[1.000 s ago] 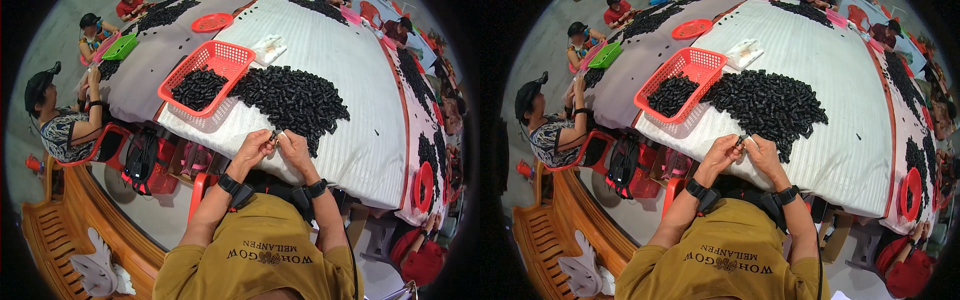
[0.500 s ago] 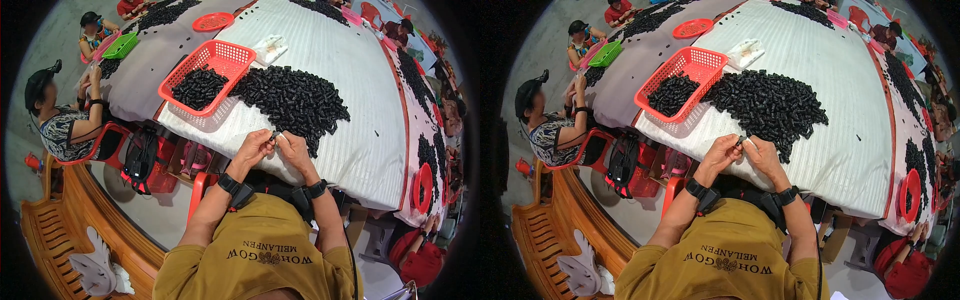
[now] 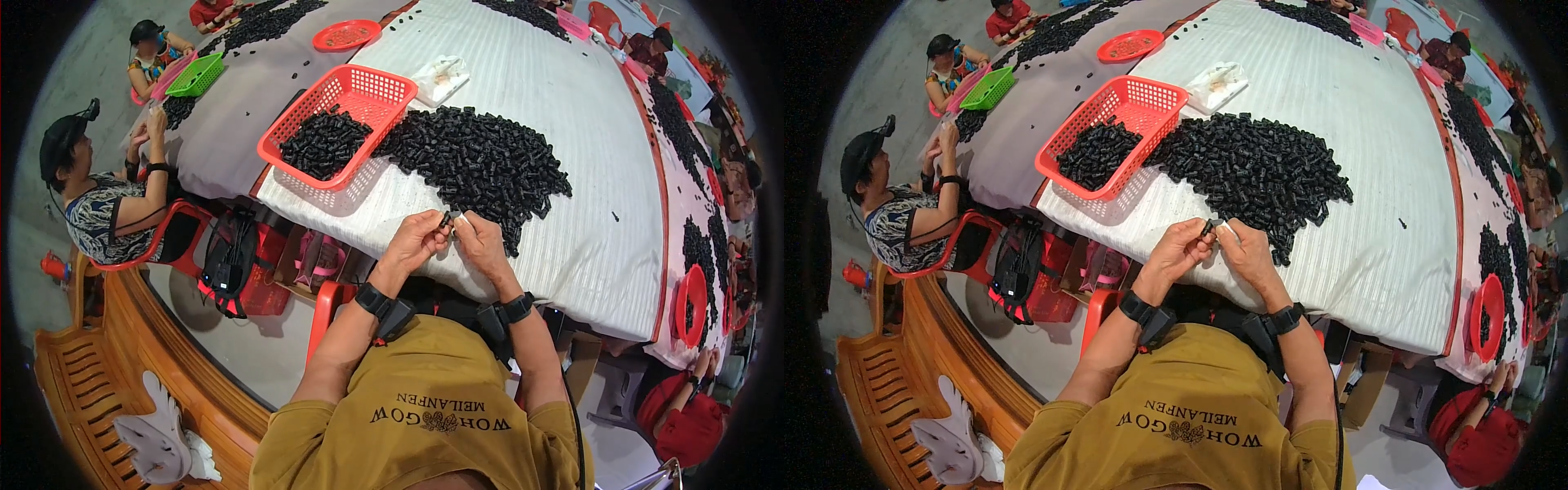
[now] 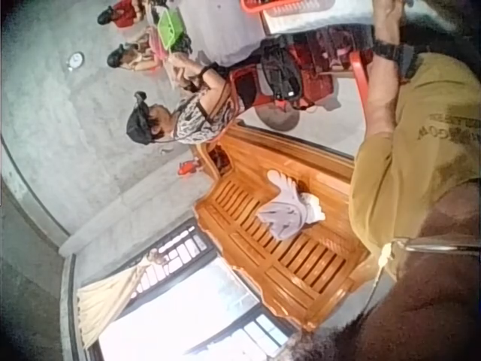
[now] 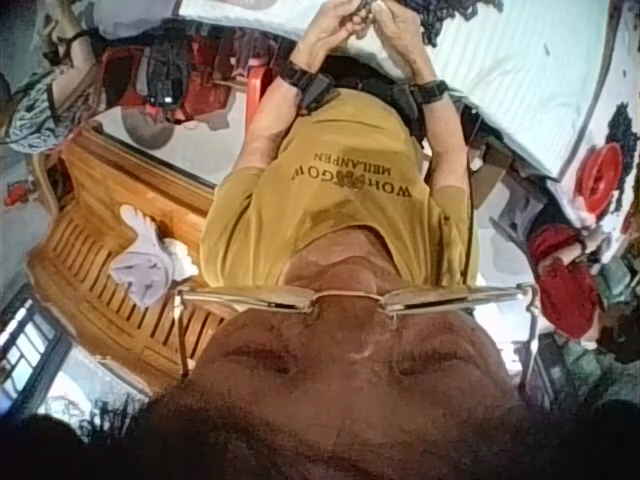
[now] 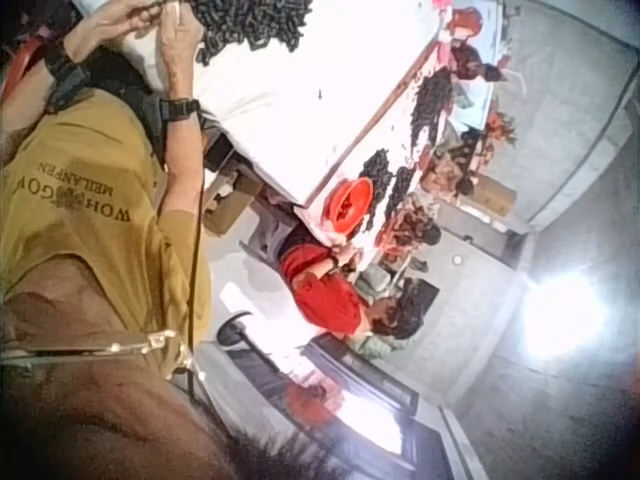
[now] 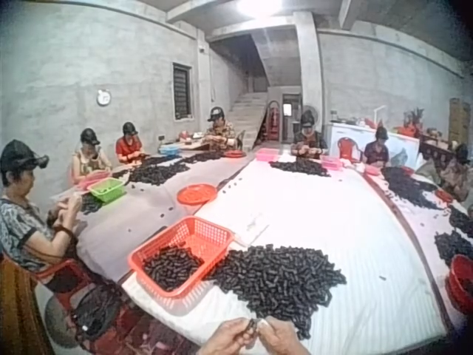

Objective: Sorting and inspecting small black shoe components at a production table.

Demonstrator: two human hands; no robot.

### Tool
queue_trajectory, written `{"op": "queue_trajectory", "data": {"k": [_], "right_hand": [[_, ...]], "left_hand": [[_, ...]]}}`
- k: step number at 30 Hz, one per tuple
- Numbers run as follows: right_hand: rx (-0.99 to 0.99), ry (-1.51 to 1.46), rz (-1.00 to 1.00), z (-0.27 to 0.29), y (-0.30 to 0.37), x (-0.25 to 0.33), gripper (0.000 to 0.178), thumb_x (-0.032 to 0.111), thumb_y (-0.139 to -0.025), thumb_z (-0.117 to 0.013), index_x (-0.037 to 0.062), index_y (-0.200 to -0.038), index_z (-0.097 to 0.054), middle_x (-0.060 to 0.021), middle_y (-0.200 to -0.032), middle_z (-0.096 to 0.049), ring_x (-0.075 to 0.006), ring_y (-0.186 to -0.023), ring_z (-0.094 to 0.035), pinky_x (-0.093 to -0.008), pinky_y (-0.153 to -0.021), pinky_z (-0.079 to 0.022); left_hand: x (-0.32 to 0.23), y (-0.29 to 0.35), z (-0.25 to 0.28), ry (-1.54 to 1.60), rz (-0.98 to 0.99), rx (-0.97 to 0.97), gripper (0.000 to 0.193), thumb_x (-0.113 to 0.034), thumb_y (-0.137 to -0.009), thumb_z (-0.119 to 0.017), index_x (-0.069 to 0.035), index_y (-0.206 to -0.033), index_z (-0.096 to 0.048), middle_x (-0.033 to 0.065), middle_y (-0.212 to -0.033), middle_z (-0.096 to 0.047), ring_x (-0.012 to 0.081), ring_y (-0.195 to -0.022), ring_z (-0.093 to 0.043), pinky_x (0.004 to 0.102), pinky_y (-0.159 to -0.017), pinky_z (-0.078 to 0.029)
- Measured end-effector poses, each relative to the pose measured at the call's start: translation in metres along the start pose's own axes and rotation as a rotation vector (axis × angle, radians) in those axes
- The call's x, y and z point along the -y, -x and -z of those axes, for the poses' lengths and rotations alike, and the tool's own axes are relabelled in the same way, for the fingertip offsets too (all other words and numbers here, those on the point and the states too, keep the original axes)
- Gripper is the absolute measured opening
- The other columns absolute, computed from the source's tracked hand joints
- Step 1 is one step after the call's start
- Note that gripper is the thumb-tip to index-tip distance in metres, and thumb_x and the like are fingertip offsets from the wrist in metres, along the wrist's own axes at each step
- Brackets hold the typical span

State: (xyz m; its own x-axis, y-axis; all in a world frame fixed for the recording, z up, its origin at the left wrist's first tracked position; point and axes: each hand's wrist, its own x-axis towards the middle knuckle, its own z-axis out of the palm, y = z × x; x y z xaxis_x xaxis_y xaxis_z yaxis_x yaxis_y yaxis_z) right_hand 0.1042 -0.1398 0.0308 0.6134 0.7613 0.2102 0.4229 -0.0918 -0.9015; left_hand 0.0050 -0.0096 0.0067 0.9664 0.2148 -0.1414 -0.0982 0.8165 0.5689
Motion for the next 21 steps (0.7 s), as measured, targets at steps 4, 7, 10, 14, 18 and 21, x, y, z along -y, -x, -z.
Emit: {"op": "queue_trajectory", "data": {"k": [4,7,10,14,18,21], "right_hand": [[0.009,0.02,-0.024,-0.0004,0.0004,-0.0005,0.027,0.024,-0.087,-0.052,-0.0003,-0.074,-0.055,-0.011,-0.054,-0.047,-0.0121,-0.049,-0.042,-0.0292,-0.047,-0.037],[-0.004,0.026,0.007,-0.0023,-0.0002,-0.0045,0.028,0.024,-0.087,-0.052,-0.0006,-0.074,-0.054,-0.0113,-0.053,-0.046,-0.0128,-0.048,-0.042,-0.0296,-0.047,-0.037],[-0.003,0.055,0.026,-0.0017,-0.0007,-0.0048,0.029,0.025,-0.087,-0.053,-0.0006,-0.074,-0.054,-0.0123,-0.054,-0.046,-0.0138,-0.048,-0.042,-0.03,-0.047,-0.037],[0.007,0.05,0.013,-0.0012,-0.0006,-0.0034,0.029,0.026,-0.087,-0.053,-0.0004,-0.074,-0.054,-0.0133,-0.054,-0.046,-0.0149,-0.047,-0.043,-0.0303,-0.047,-0.037],[0.01,0.042,0.024,-0.0011,0.0002,-0.0025,0.029,0.026,-0.087,-0.053,0.0,-0.074,-0.054,-0.0143,-0.056,-0.047,-0.0163,-0.048,-0.044,-0.0304,-0.048,-0.038],[0.022,0.03,0.018,-0.0015,0.0006,-0.0028,0.029,0.026,-0.087,-0.053,0.0001,-0.075,-0.055,-0.0147,-0.056,-0.048,-0.0168,-0.048,-0.045,-0.0306,-0.048,-0.039]], "left_hand": [[-0.0007,0.0015,-0.0001,0.039,0.021,0.038,0.016,-0.016,-0.089,-0.055,0.0,-0.086,-0.057,0.0059,-0.075,-0.056,0.0111,-0.061,-0.05,0.0229,-0.055,-0.043],[-0.0006,0.0022,-0.0003,0.039,0.014,0.033,0.016,-0.015,-0.089,-0.055,0.0,-0.086,-0.057,0.0061,-0.075,-0.056,0.0111,-0.062,-0.05,0.0231,-0.055,-0.043],[0.0003,0.0014,0.0013,0.038,0.012,0.046,0.016,-0.016,-0.089,-0.054,0.0,-0.085,-0.057,0.0059,-0.075,-0.056,0.0108,-0.062,-0.05,0.0231,-0.055,-0.042],[0.0007,0.0008,0.0023,0.025,0.017,0.06,0.017,-0.016,-0.089,-0.054,0.0,-0.085,-0.057,0.0054,-0.075,-0.056,0.0105,-0.063,-0.05,0.0228,-0.056,-0.041],[0.0008,0.0004,0.0013,-0.001,0.025,0.041,0.018,-0.017,-0.089,-0.054,0.0,-0.085,-0.056,0.0046,-0.073,-0.054,0.0103,-0.06,-0.048,0.0226,-0.055,-0.041],[0.0007,0.0008,0.001,-0.01,0.026,0.028,0.018,-0.017,-0.089,-0.054,-0.001,-0.084,-0.056,0.0044,-0.072,-0.054,0.0102,-0.058,-0.047,0.0225,-0.054,-0.041]]}}
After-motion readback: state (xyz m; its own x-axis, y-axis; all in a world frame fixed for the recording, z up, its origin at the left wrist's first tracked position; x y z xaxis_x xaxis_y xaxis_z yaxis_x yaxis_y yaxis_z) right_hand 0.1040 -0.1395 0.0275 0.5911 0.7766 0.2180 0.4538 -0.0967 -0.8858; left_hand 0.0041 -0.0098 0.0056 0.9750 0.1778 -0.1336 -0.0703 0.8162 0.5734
